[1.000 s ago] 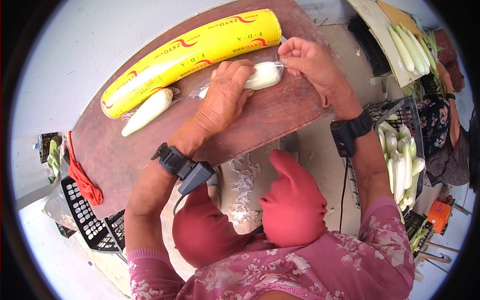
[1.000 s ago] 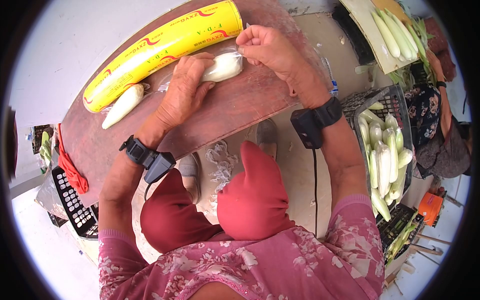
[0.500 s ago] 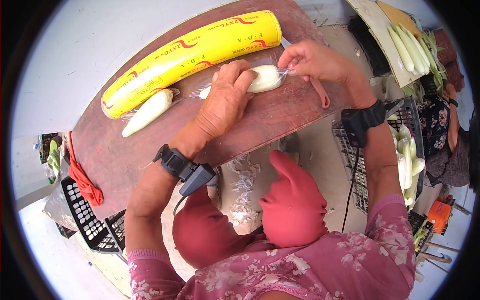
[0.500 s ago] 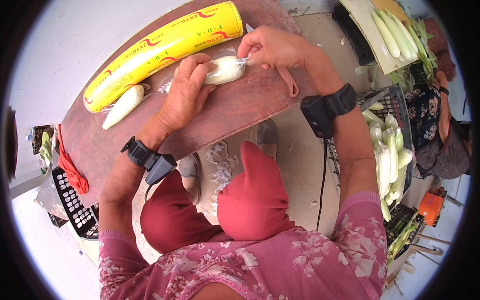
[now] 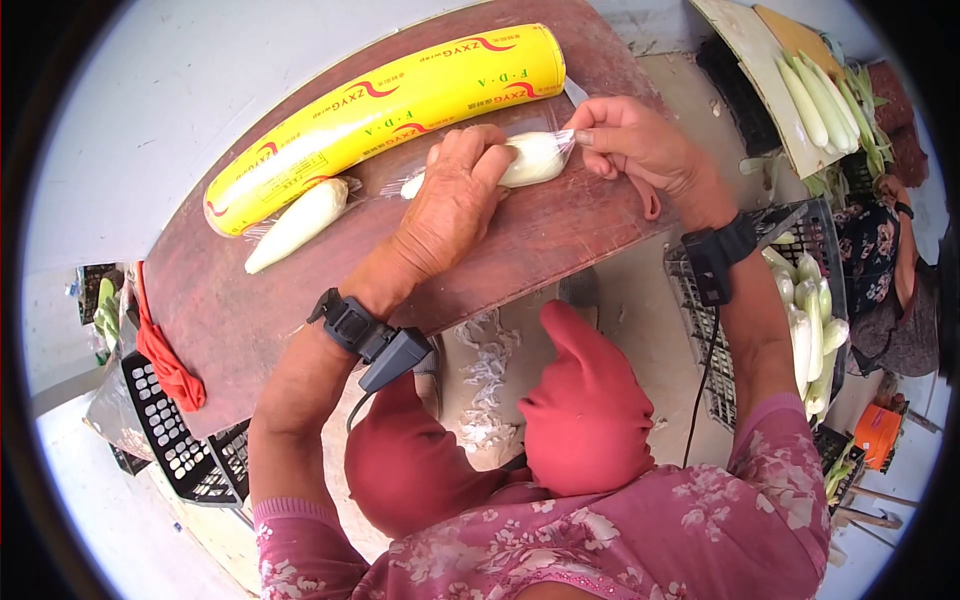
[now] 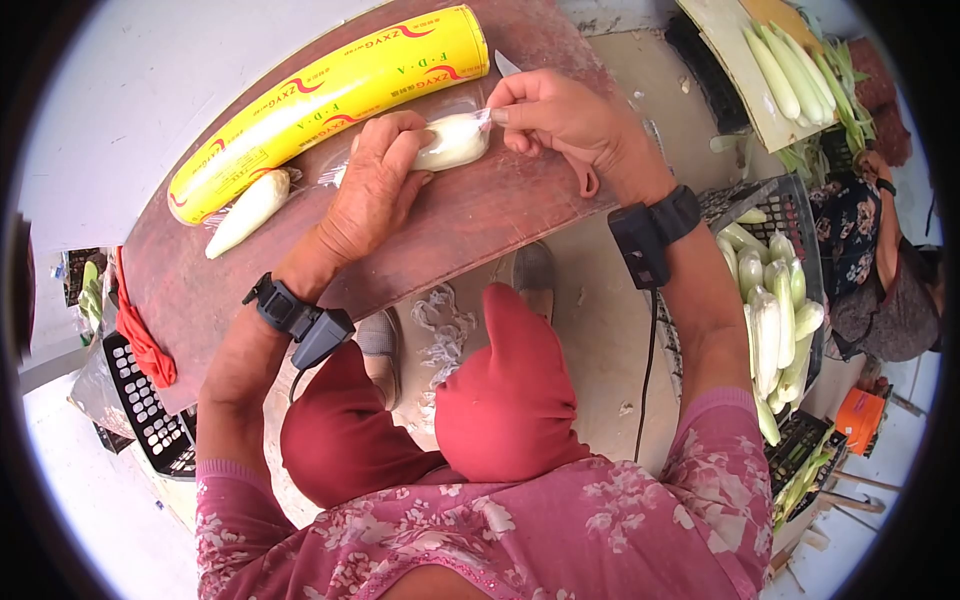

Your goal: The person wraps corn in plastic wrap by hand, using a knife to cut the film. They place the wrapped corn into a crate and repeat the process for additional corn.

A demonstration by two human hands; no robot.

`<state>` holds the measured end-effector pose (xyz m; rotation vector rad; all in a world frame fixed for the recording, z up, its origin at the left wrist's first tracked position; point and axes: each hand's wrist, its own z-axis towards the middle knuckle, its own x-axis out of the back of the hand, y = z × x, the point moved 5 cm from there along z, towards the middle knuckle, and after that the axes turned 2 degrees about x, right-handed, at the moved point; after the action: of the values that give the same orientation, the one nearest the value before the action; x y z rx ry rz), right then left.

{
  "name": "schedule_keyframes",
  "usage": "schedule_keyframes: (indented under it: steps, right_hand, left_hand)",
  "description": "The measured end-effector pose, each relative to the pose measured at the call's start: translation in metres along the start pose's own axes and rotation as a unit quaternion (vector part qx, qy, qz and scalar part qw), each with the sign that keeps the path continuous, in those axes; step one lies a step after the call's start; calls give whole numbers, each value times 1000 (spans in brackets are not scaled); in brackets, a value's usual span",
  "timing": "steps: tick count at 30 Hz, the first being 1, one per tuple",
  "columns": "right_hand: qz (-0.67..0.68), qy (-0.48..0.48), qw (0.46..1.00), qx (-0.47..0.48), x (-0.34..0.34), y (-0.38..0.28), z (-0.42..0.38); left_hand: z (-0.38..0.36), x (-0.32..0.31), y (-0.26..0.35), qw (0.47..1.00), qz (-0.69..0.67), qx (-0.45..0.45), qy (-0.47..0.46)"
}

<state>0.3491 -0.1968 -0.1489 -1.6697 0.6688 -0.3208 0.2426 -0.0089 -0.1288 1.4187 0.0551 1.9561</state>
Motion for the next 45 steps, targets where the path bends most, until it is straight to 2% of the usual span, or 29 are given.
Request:
schedule_keyframes:
  steps: [2, 5, 8, 11, 14, 19, 20, 23, 26, 29, 35, 38, 41, 44, 45]
  right_hand:
    - [94, 18, 995, 41, -1, 2, -2]
    - [96, 39, 993, 51, -7, -5, -4]
    - [124, 4, 992, 30, -3, -5, 1]
    - [105, 50, 993, 21, -6, -4, 5]
    - [32, 121, 991, 52, 5, 0, 14]
    - [-111, 221, 969, 17, 5, 3, 17]
    - [-134, 239, 962, 9, 5, 3, 17]
    - [-311, 269, 909, 68, 8, 9, 23]
    - [-440, 233, 861, 102, -7, -3, 19]
    - [-465, 220, 850, 118, -10, -4, 19]
    - [-518, 178, 833, 78, -4, -6, 23]
    - [-579, 176, 794, 61, -1, -4, 23]
    - [-588, 206, 780, 57, 15, -5, 12]
    - [-433, 214, 874, 51, 26, -3, -1]
    - [-408, 194, 891, 52, 19, -5, -3]
  left_hand:
    - [0, 0, 1, 1000, 2, -3, -1]
    - [0, 1, 2, 1000, 5, -7, -3]
    - [0, 0, 2, 1000, 3, -8, -3]
    - [0, 0, 2, 1000, 2, -10, -3]
    - [-1, 0, 2, 1000, 6, -10, -2]
    - [0, 0, 4, 1000, 14, -9, 3]
    - [-1, 0, 4, 1000, 16, -9, -1]
    - [0, -1, 4, 1000, 18, -14, -14]
    - [-1, -2, 3, 1000, 19, -18, -17]
    - [-1, -1, 3, 1000, 25, -15, -11]
    - [6, 0, 5, 999, 36, 21, -19]
    - [10, -4, -1, 998, 55, 39, -15]
    - [12, -6, -5, 997, 56, 50, -20]
    - [11, -5, -6, 997, 45, 51, -20]
    - [11, -5, -6, 997, 46, 50, -19]
